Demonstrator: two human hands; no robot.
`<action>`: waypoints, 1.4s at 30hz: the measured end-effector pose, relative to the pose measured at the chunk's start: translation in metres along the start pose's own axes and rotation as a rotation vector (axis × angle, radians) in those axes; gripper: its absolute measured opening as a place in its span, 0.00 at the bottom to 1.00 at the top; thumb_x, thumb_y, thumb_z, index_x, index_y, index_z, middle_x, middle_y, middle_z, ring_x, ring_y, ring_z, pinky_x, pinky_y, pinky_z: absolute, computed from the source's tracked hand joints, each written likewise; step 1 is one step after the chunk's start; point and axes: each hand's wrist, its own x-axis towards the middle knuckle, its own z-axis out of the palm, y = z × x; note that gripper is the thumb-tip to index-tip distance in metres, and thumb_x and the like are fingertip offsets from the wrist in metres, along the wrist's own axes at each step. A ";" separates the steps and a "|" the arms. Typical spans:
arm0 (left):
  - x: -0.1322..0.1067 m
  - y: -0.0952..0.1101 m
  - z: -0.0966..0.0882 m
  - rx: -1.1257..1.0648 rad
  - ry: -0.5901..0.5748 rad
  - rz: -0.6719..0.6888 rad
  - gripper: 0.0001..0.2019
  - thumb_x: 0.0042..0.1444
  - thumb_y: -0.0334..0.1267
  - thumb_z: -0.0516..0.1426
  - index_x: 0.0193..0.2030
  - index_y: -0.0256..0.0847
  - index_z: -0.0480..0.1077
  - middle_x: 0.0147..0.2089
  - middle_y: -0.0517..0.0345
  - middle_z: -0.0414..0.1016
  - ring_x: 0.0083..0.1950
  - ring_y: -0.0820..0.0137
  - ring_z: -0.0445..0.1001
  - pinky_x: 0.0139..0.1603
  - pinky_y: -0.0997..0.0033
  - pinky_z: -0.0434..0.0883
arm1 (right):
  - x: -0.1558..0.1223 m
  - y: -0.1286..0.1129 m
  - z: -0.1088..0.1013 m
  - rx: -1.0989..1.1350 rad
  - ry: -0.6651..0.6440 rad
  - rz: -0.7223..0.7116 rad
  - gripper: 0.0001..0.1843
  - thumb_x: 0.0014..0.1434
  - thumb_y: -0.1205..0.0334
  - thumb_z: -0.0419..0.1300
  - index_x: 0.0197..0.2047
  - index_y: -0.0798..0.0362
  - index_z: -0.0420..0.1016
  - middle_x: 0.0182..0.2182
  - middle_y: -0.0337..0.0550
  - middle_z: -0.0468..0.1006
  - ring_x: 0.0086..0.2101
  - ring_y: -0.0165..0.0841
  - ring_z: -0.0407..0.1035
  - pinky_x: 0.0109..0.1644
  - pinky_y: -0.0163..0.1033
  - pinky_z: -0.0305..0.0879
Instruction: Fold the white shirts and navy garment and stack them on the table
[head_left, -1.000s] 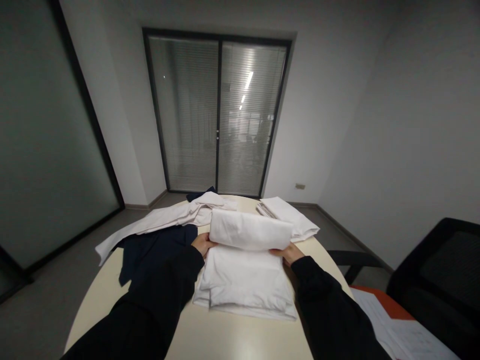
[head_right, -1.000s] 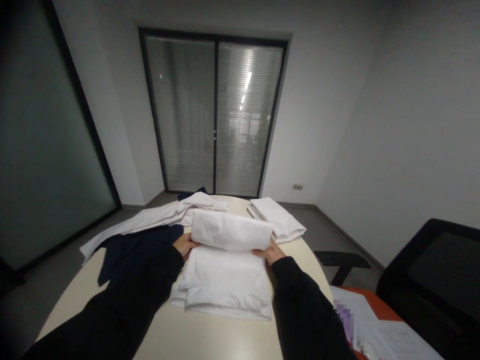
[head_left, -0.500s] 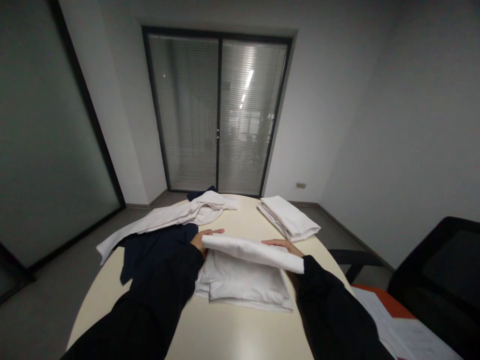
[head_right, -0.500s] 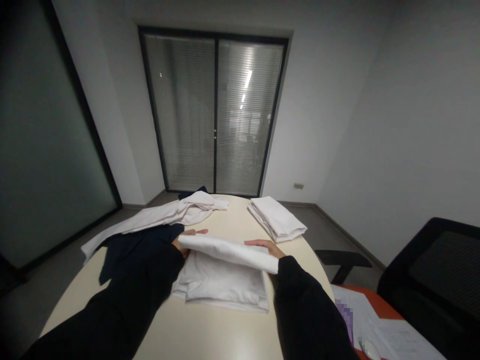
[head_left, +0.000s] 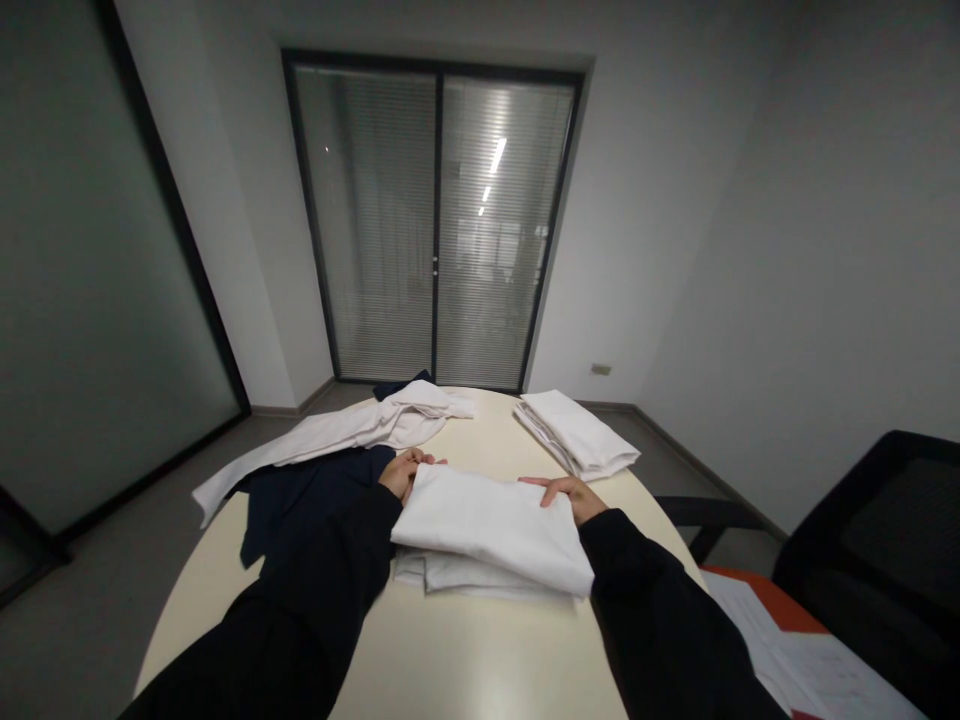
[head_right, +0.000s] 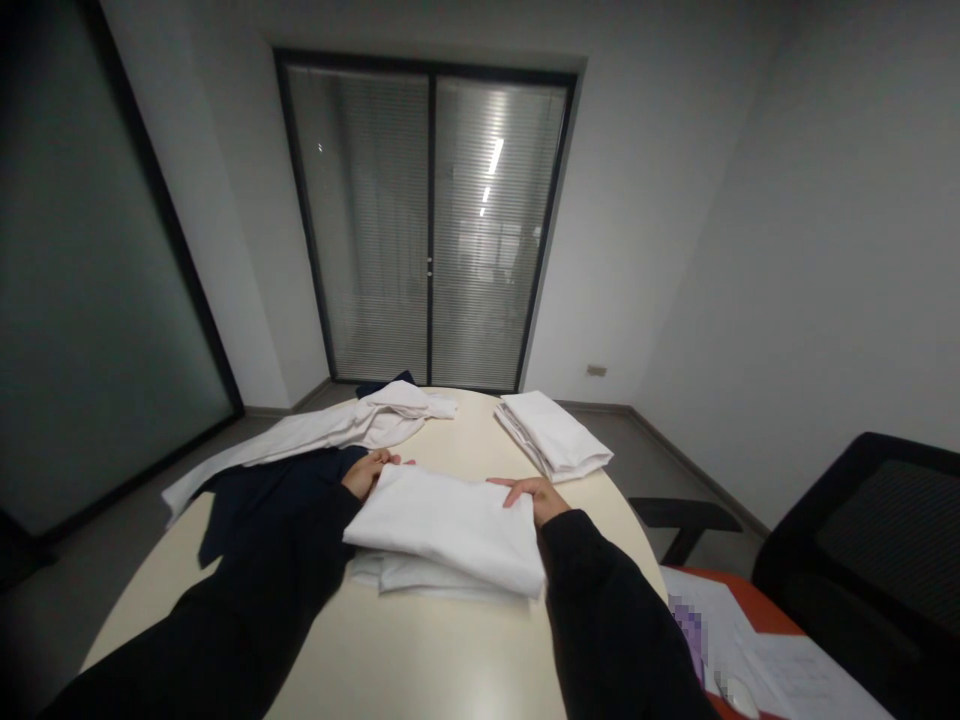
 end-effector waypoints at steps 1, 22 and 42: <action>0.002 0.006 0.000 0.026 -0.002 0.017 0.12 0.37 0.26 0.64 0.25 0.38 0.63 0.32 0.55 0.77 0.49 0.54 0.77 0.54 0.56 0.69 | 0.000 0.001 0.001 0.001 0.008 -0.010 0.18 0.35 0.50 0.76 0.18 0.55 0.78 0.48 0.56 0.79 0.46 0.50 0.75 0.55 0.57 0.64; -0.094 -0.046 0.069 1.709 -0.568 0.358 0.45 0.47 0.33 0.59 0.72 0.38 0.45 0.74 0.41 0.32 0.73 0.44 0.27 0.67 0.37 0.32 | 0.011 0.004 0.001 -0.215 0.144 -0.013 0.24 0.37 0.46 0.73 0.35 0.54 0.80 0.33 0.48 0.82 0.37 0.43 0.77 0.48 0.51 0.70; -0.120 -0.038 0.095 1.810 -0.375 0.225 0.41 0.53 0.47 0.55 0.73 0.47 0.42 0.75 0.49 0.26 0.72 0.45 0.21 0.65 0.33 0.26 | -0.002 -0.076 0.041 -0.858 0.177 -0.034 0.26 0.59 0.54 0.54 0.58 0.55 0.72 0.58 0.50 0.71 0.60 0.43 0.62 0.68 0.51 0.50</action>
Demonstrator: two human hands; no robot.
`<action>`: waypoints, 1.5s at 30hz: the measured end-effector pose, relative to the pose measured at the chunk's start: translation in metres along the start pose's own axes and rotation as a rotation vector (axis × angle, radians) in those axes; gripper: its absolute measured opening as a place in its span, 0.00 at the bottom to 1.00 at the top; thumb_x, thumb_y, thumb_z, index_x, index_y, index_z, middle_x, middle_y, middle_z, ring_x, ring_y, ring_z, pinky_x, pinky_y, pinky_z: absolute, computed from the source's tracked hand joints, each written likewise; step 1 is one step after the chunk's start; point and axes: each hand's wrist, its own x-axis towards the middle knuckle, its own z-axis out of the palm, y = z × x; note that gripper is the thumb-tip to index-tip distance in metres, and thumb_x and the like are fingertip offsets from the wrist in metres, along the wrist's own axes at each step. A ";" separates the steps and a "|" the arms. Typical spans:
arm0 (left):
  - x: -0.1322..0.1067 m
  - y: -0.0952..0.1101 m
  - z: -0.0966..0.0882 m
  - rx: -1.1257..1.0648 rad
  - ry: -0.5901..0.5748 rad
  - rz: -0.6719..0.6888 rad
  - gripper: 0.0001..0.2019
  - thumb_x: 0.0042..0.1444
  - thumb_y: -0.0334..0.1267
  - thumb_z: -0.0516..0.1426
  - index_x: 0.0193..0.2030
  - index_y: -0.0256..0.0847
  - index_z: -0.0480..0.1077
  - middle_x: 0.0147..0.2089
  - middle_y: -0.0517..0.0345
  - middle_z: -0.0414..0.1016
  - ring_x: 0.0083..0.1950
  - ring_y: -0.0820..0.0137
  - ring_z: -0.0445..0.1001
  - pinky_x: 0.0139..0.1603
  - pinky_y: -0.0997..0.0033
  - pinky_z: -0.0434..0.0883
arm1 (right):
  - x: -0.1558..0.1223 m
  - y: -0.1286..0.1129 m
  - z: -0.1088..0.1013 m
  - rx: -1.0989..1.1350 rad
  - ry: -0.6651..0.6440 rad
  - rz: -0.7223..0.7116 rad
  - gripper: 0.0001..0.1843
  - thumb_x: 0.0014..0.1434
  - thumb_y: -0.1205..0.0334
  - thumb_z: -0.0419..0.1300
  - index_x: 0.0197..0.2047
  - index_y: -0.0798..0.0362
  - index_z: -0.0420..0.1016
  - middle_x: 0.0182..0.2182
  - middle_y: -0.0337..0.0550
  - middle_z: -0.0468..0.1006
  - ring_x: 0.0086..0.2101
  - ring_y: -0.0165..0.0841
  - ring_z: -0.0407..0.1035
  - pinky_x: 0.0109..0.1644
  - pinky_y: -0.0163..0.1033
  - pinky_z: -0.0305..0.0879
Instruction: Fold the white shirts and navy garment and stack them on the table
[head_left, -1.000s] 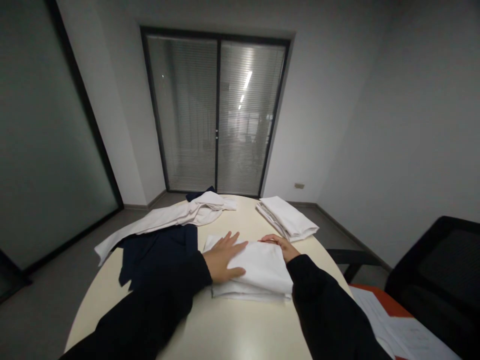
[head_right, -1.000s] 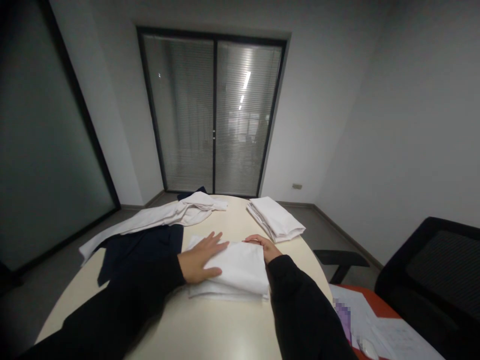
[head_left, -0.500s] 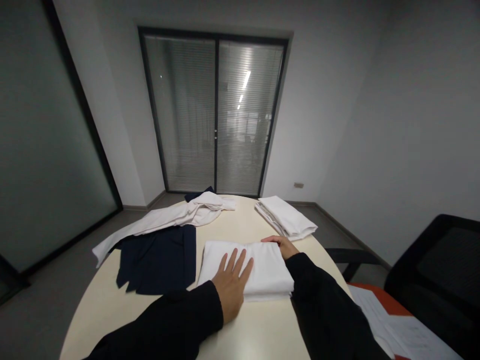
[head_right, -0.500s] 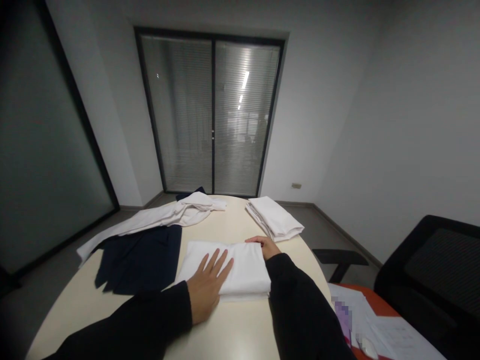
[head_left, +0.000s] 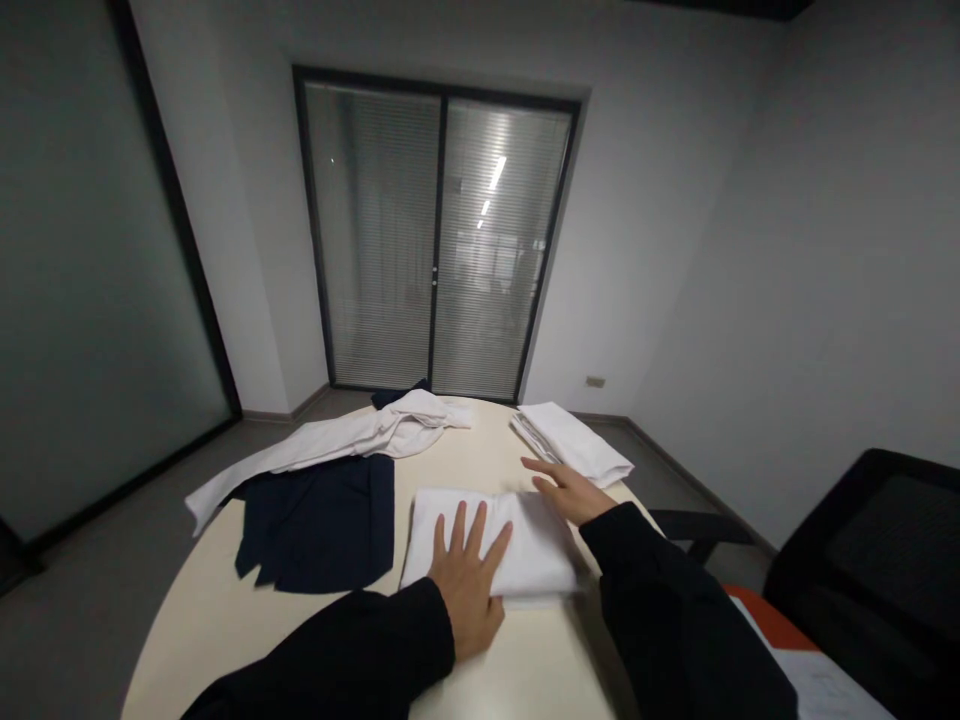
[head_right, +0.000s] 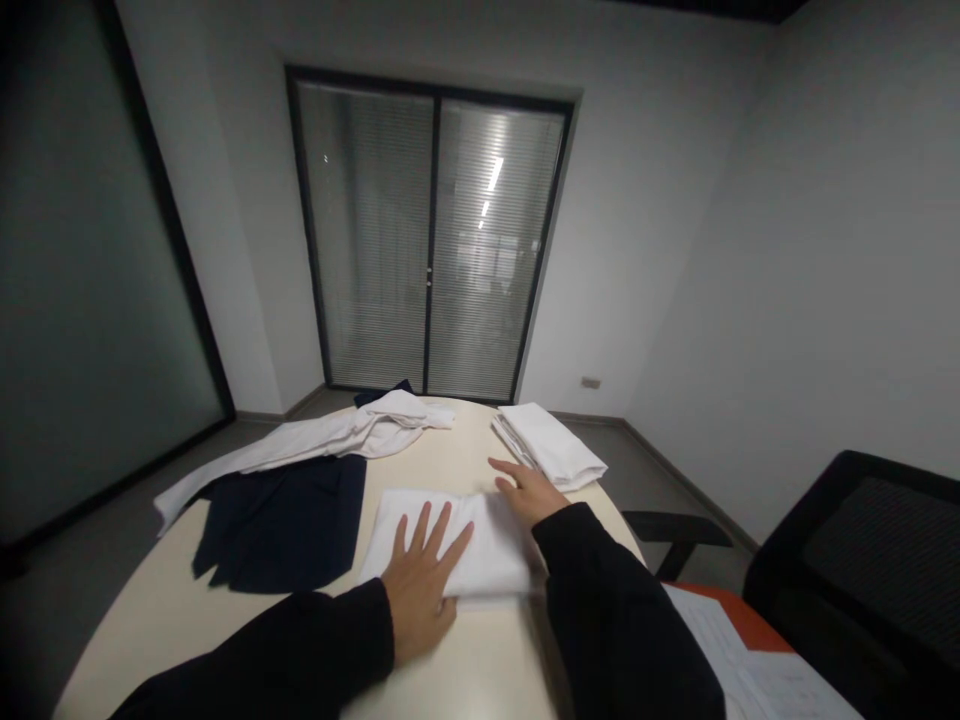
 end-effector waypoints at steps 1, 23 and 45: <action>0.001 -0.001 0.001 -0.016 0.006 -0.003 0.41 0.53 0.49 0.54 0.72 0.44 0.44 0.75 0.48 0.27 0.72 0.46 0.21 0.65 0.34 0.26 | -0.002 -0.015 0.007 -0.079 -0.019 -0.035 0.28 0.62 0.52 0.51 0.62 0.55 0.67 0.60 0.50 0.68 0.61 0.42 0.60 0.68 0.50 0.50; 0.019 -0.044 0.032 -0.014 0.145 -0.249 0.36 0.61 0.62 0.42 0.73 0.52 0.41 0.75 0.52 0.25 0.73 0.46 0.24 0.63 0.30 0.44 | -0.028 -0.002 0.086 -0.513 0.082 0.275 0.36 0.62 0.36 0.42 0.67 0.42 0.58 0.68 0.44 0.53 0.67 0.55 0.39 0.65 0.67 0.37; 0.031 -0.069 0.009 0.012 0.029 -0.046 0.59 0.40 0.65 0.62 0.73 0.42 0.38 0.75 0.49 0.28 0.74 0.49 0.26 0.69 0.39 0.42 | -0.017 0.059 0.026 0.629 0.188 0.508 0.24 0.45 0.49 0.69 0.38 0.61 0.78 0.32 0.52 0.82 0.34 0.40 0.76 0.41 0.41 0.71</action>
